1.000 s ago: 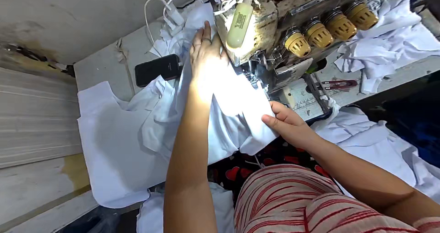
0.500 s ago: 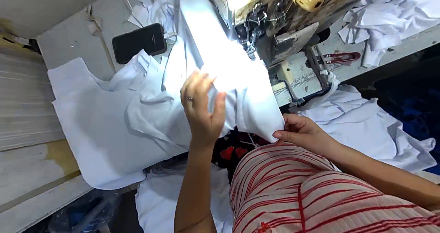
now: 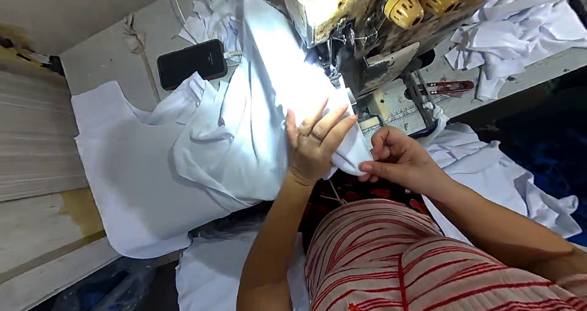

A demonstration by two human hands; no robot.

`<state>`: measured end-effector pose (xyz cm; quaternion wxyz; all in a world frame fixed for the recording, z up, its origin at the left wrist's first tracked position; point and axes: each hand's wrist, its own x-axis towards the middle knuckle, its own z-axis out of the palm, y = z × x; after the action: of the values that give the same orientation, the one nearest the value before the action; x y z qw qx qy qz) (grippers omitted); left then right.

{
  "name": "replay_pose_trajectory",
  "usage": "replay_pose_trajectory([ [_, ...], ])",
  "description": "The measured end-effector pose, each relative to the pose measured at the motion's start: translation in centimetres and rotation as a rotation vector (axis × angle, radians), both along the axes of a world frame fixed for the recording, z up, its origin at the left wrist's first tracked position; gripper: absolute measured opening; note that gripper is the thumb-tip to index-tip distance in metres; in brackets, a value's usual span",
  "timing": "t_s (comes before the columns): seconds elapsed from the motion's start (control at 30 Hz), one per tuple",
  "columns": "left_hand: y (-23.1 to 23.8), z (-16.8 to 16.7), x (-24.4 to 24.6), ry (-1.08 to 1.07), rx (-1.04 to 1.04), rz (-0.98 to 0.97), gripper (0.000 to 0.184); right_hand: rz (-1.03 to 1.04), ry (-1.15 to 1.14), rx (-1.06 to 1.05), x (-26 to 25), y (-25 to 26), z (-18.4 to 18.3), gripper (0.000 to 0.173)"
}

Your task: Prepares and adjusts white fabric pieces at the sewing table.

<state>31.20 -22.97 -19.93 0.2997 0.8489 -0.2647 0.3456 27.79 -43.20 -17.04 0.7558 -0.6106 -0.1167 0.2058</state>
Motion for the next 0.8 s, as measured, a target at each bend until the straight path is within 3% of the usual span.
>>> replay_pose_trajectory([
  [0.2,3.2,4.7,3.3,0.125,0.167,-0.347,0.018,-0.076,-0.228,-0.112,5.2,1.2,0.0,0.019],
  [0.3,4.0,5.7,4.9,0.2,0.197,-0.357,0.02,-0.128,-0.415,-0.199,6.9,1.6,-0.2,0.011],
  [0.4,4.8,5.8,6.7,0.211,0.235,-0.321,0.017,-0.128,-0.58,-0.32,7.7,1.7,-0.3,0.024],
  [0.6,4.8,7.6,8.9,0.361,0.232,-0.085,0.029,-0.064,-0.634,-0.463,7.2,1.4,0.2,0.032],
  [0.8,4.6,6.3,6.8,0.44,-0.002,0.288,0.02,0.053,-0.798,-0.332,6.6,2.0,0.4,0.022],
])
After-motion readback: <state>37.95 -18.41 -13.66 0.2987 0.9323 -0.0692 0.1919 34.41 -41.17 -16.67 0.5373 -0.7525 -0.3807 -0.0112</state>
